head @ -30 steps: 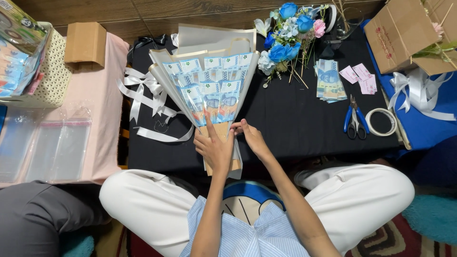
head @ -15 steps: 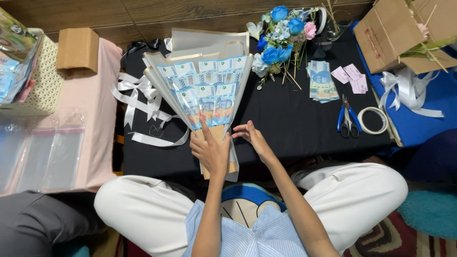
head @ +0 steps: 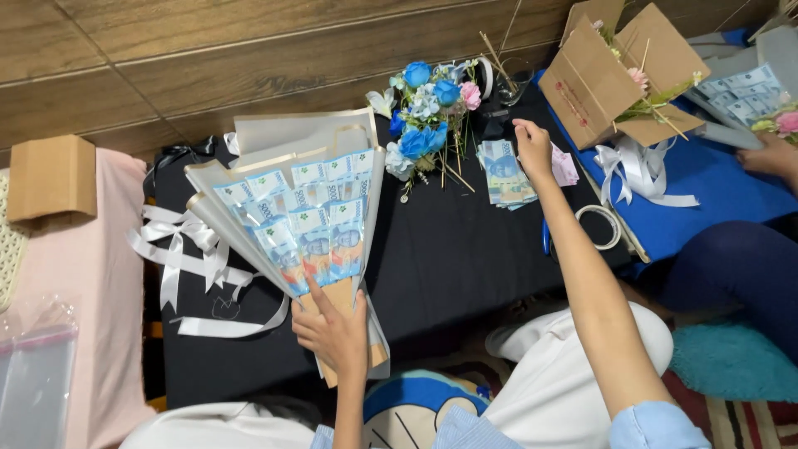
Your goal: Assembling a money bouquet by wrapping it in decorative paper and arranging the currency sticks.
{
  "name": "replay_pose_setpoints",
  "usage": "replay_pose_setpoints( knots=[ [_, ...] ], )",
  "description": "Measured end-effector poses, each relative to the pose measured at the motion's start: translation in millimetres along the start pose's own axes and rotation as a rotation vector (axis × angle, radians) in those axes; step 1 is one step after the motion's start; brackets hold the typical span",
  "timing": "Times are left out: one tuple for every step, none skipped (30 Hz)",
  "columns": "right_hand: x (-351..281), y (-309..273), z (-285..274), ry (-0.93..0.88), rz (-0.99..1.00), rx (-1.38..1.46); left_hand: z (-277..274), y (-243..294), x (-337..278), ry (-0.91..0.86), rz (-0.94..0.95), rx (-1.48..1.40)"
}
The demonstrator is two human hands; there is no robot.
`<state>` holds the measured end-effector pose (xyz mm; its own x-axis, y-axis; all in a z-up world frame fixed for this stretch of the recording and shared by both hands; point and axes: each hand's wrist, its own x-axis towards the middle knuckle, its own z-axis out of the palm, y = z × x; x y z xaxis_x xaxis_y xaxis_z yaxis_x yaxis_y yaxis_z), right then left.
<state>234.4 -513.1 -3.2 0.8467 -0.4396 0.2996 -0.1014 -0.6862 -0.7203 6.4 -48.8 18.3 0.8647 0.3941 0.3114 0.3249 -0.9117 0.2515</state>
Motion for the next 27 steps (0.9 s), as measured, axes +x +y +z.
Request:
replay_pose_setpoints(
  knots=[
    [15, 6, 3, 0.011, -0.006, 0.002, 1, 0, -1, 0.009, 0.003, -0.008],
    [31, 11, 6, -0.053, -0.055, -0.05, 2, 1, -1, 0.023, 0.005, 0.015],
    [45, 16, 11, -0.12, -0.102, -0.101, 2, 0, -2, 0.036, 0.007, 0.042],
    [53, 18, 16, -0.112, -0.107, -0.098, 2, 1, -1, 0.044, 0.009, 0.038],
    [60, 19, 23, -0.162, -0.024, -0.126, 1, 1, -1, 0.043, 0.005, 0.052],
    [67, 19, 30, -0.212, 0.058, -0.154, 1, 1, -1, 0.041, 0.001, 0.066],
    [68, 8, 29, -0.211, 0.052, -0.149, 2, 1, -1, 0.049, -0.002, 0.066],
    [68, -4, 29, -0.21, 0.142, -0.139, 3, 0, 0, 0.047, 0.007, 0.068],
    [65, -14, 28, -0.214, 0.236, -0.131, 3, -1, -2, 0.039, 0.017, 0.072],
    [73, -7, 34, -0.217, 0.234, -0.128, 3, 0, 0, 0.04, 0.014, 0.075],
    [79, 0, 38, -0.204, 0.235, -0.149, 2, 0, -1, 0.005, -0.002, 0.074],
    [85, 8, 43, -0.191, 0.236, -0.169, 1, 0, -1, -0.03, -0.018, 0.074],
    [86, 6, 43, -0.196, 0.233, -0.169, 2, 0, -1, -0.03, -0.022, 0.076],
    [87, 4, 43, -0.182, 0.297, -0.082, 3, 0, -1, -0.034, -0.028, 0.065],
    [85, 4, 43, -0.169, 0.364, 0.003, 3, -1, -3, -0.041, -0.033, 0.055],
    [91, 9, 47, -0.175, 0.365, 0.002, 3, -1, -2, -0.045, -0.037, 0.059],
    [95, 15, 48, -0.147, 0.437, 0.105, 3, -1, -2, -0.029, -0.023, 0.064],
    [99, 22, 49, -0.117, 0.507, 0.208, 3, -1, -2, -0.013, -0.008, 0.069],
    [95, 7, 40, -0.118, 0.511, 0.205, 2, 0, -1, -0.017, -0.007, 0.07],
    [92, -9, 31, -0.151, 0.585, 0.232, 1, 0, -1, -0.011, -0.003, 0.051],
    [88, -25, 22, -0.186, 0.658, 0.26, 0, 0, 0, -0.004, 0.0, 0.033],
    [83, -31, 17, -0.189, 0.663, 0.258, 1, 0, -1, -0.009, 0.0, 0.036],
    [79, -37, 11, -0.19, 0.671, 0.295, 1, -1, -1, -0.006, -0.003, 0.038],
    [76, -43, 4, -0.191, 0.68, 0.333, 2, -1, -2, -0.003, -0.005, 0.041],
    [70, -44, 4, -0.19, 0.681, 0.331, 2, -1, -2, -0.004, -0.005, 0.04],
    [65, -44, 4, -0.193, 0.681, 0.319, 2, -1, -3, -0.006, -0.006, 0.023],
    [59, -45, 4, -0.196, 0.681, 0.308, 2, -2, -2, -0.006, -0.006, 0.008]
  ],
)
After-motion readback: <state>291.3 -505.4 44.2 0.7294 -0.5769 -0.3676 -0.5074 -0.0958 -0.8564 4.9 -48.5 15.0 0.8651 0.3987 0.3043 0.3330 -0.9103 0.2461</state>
